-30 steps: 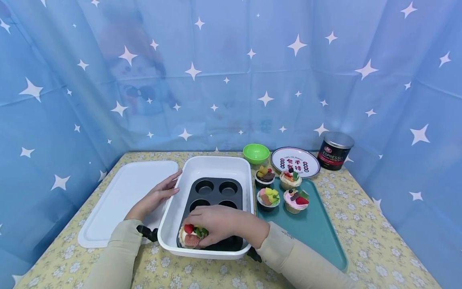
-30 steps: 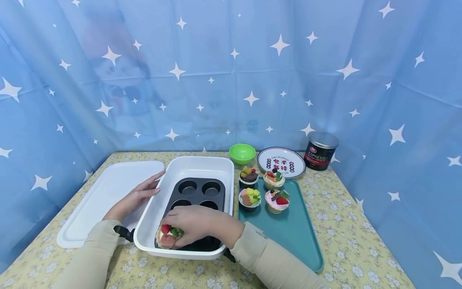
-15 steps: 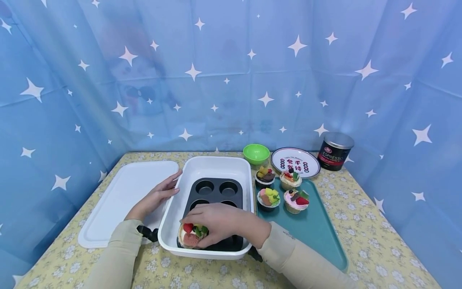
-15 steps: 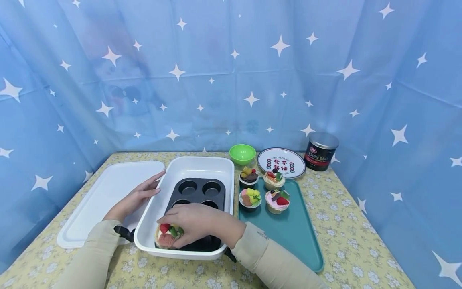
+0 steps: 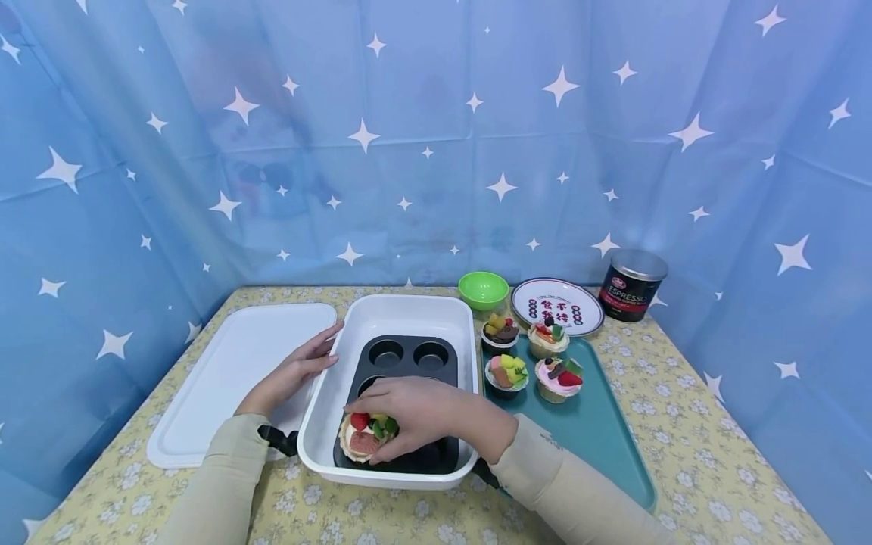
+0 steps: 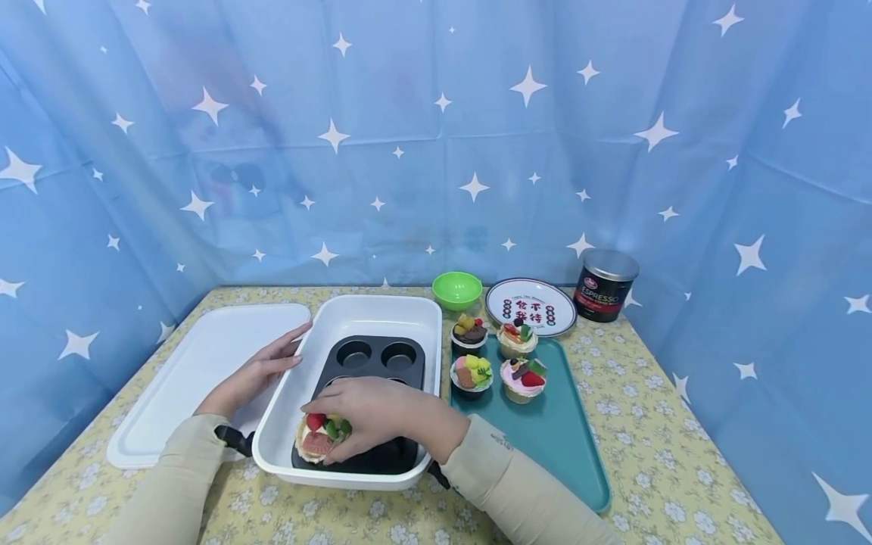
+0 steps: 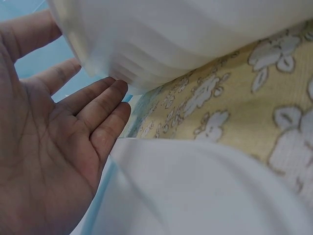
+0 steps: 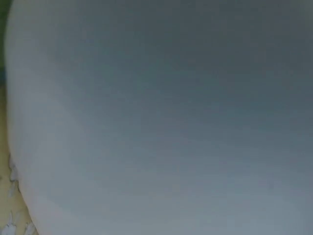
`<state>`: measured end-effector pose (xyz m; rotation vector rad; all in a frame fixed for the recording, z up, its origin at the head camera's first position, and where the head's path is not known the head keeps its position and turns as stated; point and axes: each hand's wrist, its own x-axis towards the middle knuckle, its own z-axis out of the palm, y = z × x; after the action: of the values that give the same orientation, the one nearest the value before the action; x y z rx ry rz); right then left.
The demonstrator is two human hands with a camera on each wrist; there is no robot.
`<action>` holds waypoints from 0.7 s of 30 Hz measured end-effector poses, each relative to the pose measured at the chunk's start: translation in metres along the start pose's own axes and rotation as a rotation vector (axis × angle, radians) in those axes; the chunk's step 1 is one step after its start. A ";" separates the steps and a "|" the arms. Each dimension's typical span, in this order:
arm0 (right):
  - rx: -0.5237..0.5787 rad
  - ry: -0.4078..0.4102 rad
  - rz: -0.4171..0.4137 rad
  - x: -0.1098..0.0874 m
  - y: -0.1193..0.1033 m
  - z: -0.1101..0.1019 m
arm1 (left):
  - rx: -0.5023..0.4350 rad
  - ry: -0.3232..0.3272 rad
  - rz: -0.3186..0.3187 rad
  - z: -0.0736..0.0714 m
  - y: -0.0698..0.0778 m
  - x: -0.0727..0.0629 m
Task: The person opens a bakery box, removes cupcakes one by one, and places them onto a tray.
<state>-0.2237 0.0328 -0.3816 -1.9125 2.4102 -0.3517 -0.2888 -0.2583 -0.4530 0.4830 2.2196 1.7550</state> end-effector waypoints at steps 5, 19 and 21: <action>0.061 0.007 0.019 -0.002 0.002 -0.003 | -0.006 0.003 -0.007 0.000 0.001 -0.001; 0.077 0.035 0.105 -0.023 0.008 -0.023 | 0.002 0.001 -0.002 -0.002 -0.001 0.000; 0.094 0.055 0.121 -0.030 0.009 -0.026 | 0.004 -0.001 0.006 -0.002 -0.002 0.001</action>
<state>-0.2297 0.0671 -0.3608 -1.7319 2.4811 -0.5065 -0.2902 -0.2598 -0.4543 0.4919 2.2231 1.7534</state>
